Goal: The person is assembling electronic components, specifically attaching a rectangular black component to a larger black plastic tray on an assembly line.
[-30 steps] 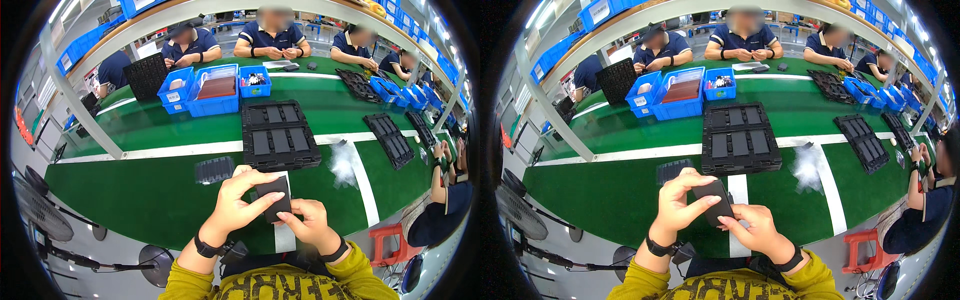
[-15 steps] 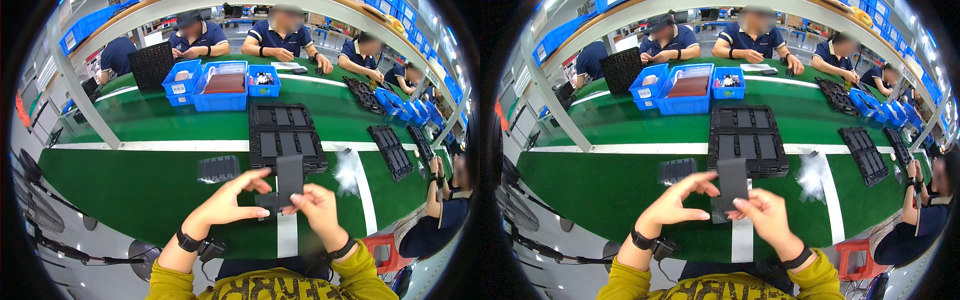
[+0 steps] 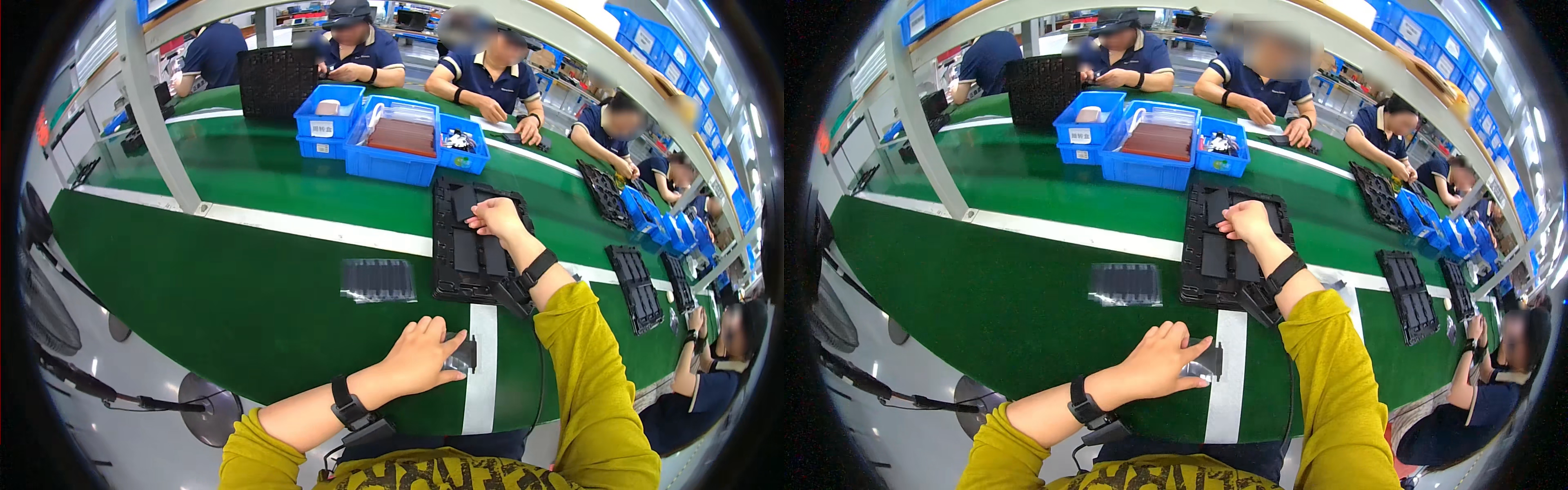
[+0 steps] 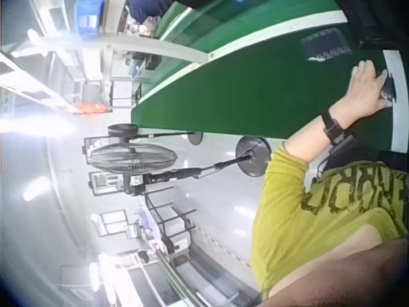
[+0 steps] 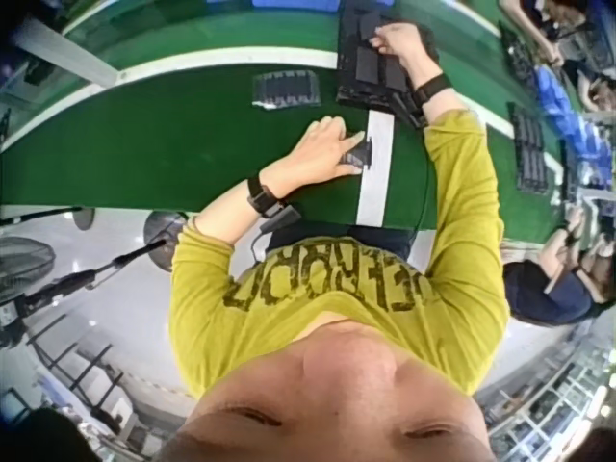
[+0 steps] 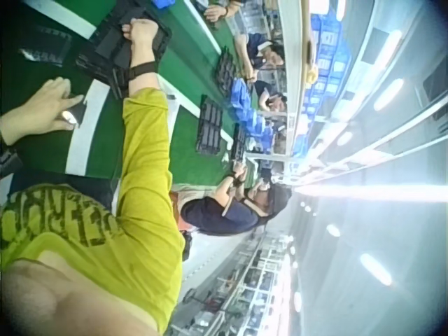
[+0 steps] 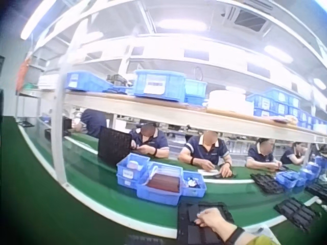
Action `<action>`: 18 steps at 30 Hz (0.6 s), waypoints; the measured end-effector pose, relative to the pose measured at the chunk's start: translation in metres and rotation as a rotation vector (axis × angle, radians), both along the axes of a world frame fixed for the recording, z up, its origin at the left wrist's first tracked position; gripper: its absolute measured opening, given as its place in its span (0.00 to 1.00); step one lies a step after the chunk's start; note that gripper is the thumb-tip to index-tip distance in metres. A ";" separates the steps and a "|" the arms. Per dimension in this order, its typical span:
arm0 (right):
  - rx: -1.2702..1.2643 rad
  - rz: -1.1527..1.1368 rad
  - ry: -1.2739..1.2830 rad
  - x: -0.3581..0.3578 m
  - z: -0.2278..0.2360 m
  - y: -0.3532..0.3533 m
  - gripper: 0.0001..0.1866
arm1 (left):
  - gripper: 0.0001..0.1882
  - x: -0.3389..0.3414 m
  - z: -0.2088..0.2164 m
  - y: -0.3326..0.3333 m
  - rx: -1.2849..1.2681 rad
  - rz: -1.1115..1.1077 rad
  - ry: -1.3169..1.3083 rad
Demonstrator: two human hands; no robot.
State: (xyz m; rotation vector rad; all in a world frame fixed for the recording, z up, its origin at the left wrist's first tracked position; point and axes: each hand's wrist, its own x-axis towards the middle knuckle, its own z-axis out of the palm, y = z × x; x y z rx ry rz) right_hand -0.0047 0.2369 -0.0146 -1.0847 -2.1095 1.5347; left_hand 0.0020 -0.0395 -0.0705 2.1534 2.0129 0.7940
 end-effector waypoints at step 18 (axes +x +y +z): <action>0.234 0.270 -0.144 0.081 0.033 -0.034 0.14 | 0.29 -0.002 0.003 0.001 0.024 0.108 -0.013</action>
